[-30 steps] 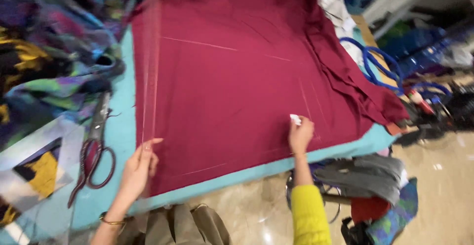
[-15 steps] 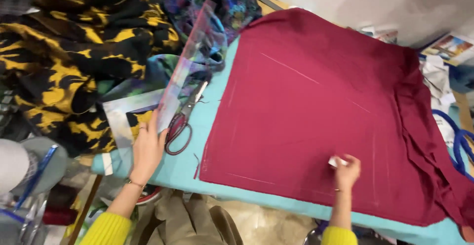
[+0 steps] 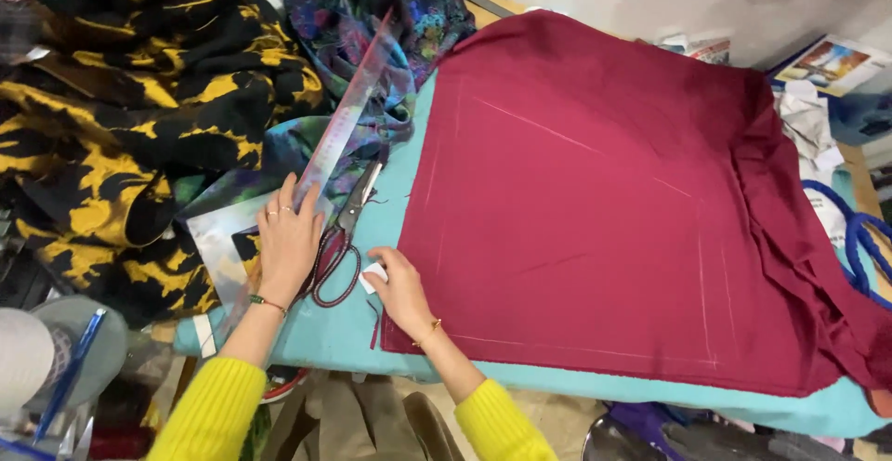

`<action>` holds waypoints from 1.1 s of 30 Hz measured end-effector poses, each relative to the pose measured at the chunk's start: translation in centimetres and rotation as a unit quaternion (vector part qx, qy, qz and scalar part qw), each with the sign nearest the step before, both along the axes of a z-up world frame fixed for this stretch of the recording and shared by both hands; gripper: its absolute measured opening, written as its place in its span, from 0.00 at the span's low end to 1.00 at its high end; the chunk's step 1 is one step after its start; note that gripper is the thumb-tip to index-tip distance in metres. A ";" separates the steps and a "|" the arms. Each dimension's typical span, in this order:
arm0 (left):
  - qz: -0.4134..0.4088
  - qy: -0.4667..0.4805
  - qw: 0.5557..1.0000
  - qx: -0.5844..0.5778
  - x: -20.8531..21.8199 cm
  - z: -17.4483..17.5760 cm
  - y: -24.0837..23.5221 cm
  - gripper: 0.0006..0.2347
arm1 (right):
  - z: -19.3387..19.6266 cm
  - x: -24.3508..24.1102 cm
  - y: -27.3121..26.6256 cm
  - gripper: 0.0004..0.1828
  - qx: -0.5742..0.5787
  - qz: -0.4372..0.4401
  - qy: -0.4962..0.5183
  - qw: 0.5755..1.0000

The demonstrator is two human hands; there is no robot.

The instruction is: Marking fabric with tailor's chalk and a ruler, then cutting the fabric with scissors.

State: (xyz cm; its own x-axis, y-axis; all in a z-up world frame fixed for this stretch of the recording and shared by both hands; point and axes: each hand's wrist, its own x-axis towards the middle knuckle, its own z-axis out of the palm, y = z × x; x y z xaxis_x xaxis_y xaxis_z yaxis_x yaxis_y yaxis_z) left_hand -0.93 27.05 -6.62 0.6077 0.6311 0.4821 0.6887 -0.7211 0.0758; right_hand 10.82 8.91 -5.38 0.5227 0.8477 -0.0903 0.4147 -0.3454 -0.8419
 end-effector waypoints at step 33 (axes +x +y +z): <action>0.071 0.011 0.961 -0.266 22.7 -8.2 -0.1 0.14 | -0.1 5.1 -17.3 0.19 0.066 -0.035 -0.217 0.973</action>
